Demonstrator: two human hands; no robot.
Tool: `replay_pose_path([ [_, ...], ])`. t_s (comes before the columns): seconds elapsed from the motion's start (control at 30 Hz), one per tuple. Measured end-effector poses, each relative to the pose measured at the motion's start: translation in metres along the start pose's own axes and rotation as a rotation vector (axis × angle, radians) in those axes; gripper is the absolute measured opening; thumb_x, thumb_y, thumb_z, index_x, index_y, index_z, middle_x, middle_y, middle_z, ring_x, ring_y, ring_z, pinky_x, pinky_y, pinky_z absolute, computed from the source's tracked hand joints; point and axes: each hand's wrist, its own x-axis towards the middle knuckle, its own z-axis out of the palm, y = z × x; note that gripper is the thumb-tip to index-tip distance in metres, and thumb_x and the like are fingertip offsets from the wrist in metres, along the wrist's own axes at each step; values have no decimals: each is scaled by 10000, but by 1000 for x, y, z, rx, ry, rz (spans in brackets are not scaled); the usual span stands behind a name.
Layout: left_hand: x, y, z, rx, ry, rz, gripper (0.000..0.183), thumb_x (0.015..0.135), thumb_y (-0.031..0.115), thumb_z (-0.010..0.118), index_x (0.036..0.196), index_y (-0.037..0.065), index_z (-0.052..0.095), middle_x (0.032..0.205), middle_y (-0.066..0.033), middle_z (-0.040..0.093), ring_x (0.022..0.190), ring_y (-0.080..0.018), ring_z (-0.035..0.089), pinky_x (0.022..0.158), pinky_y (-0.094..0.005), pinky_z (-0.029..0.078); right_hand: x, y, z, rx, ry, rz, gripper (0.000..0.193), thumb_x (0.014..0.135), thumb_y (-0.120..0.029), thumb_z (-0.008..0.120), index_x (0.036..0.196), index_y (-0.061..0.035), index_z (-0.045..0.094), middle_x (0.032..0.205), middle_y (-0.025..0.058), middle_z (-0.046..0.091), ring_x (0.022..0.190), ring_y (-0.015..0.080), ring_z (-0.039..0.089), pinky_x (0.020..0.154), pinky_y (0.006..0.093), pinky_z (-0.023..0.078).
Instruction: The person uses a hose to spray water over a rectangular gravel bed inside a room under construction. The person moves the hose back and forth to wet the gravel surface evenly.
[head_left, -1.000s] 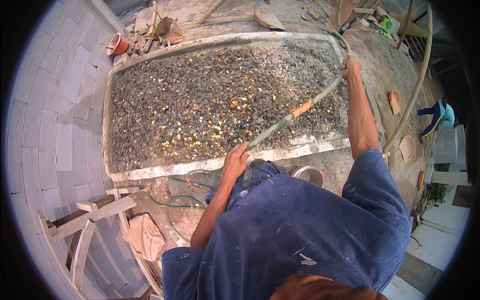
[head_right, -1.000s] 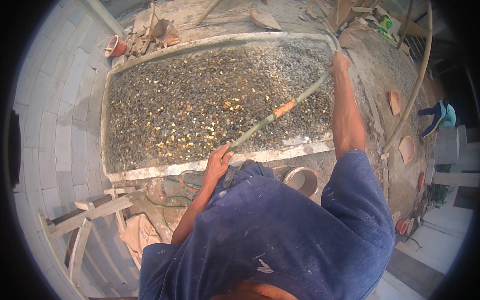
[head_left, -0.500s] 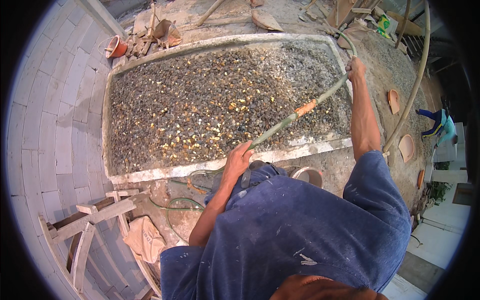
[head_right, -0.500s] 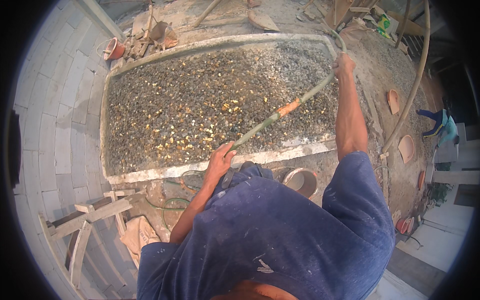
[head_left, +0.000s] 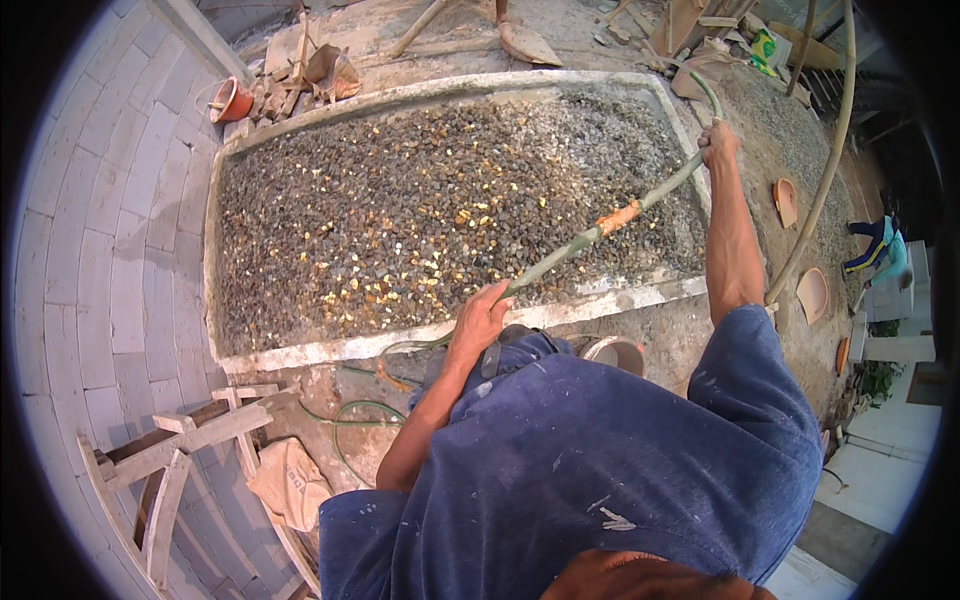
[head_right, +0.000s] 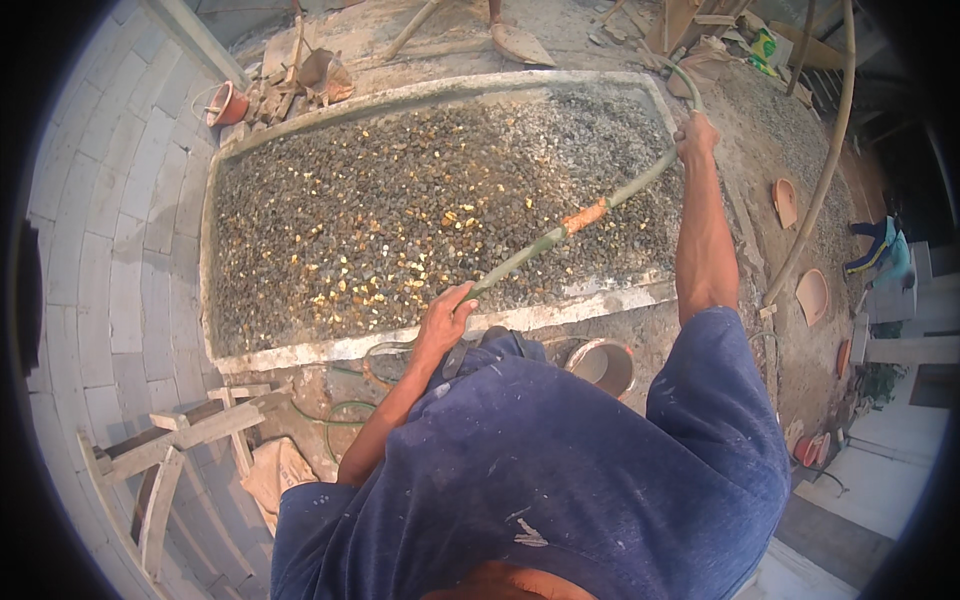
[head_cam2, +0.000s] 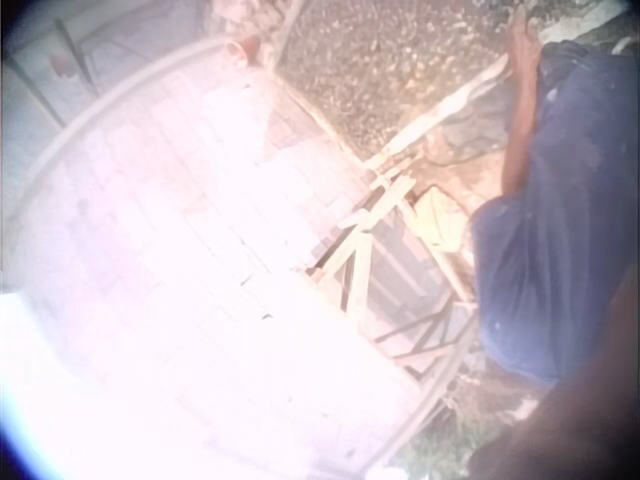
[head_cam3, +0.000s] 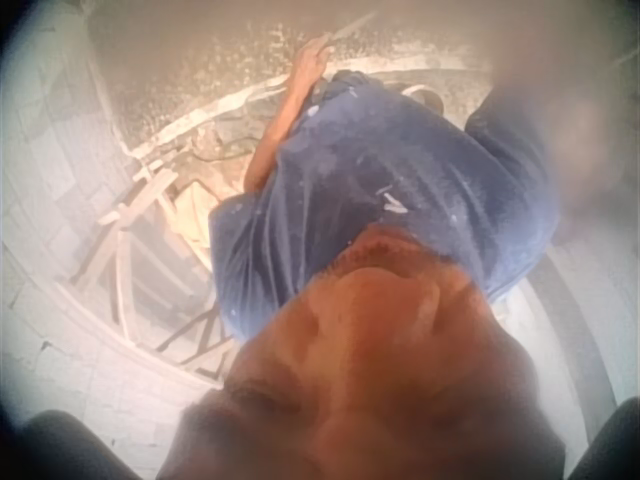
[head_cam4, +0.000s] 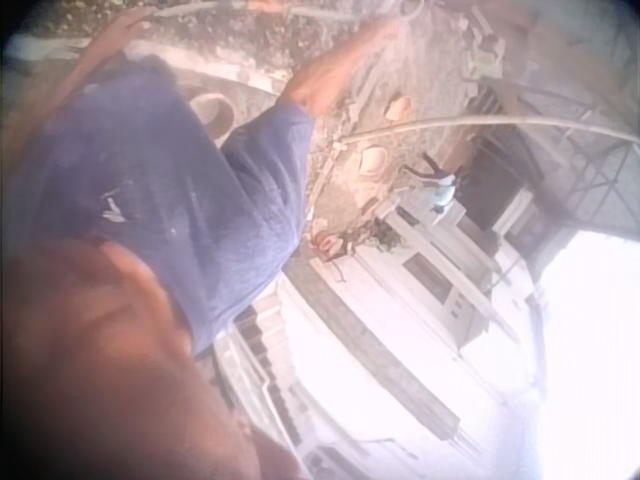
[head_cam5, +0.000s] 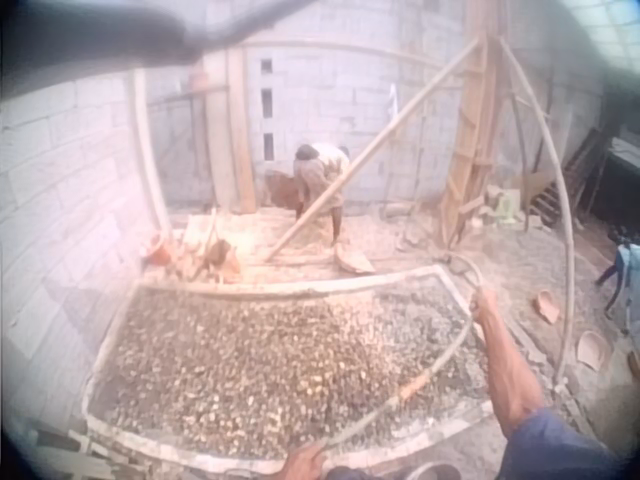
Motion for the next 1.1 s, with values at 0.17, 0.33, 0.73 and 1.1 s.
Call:
replay_pose_path([
  [0.17, 2, 4, -1, -21, -3, -7, 344, 891, 185, 585, 1186, 9, 590, 1073, -222, 623, 968, -400, 596, 836, -413, 471, 1, -1, -1, 32, 7, 5, 110, 889, -95, 529, 833, -6, 495, 573, 26, 437, 415, 117, 397, 346, 272, 295],
  [0.33, -2, 1, -3, -7, 21, -5, 333, 890, 181, 587, 1171, 2, 594, 1066, -215, 621, 964, -395, 594, 824, -413, 467, -6, 4, 5, 3, 16, 3, 116, 900, -94, 511, 822, -8, 506, 585, 29, 444, 421, 114, 386, 353, 270, 302],
  [0.73, -25, -15, -22, -7, 110, -30, 296, 876, 133, 594, 1141, 1, 604, 1003, -197, 621, 918, -384, 597, 792, -412, 462, -33, 37, 32, -34, -25, 40, 133, 885, -95, 523, 785, -8, 512, 586, 41, 453, 423, 129, 399, 355, 284, 314],
  [1.1, -46, -26, -40, 44, 156, -100, 301, 875, 145, 592, 1148, 17, 608, 987, -200, 619, 897, -385, 596, 776, -408, 467, -67, 53, 49, 4, -23, 116, 155, 878, -86, 524, 737, -31, 490, 558, 41, 435, 408, 140, 383, 352, 300, 290],
])
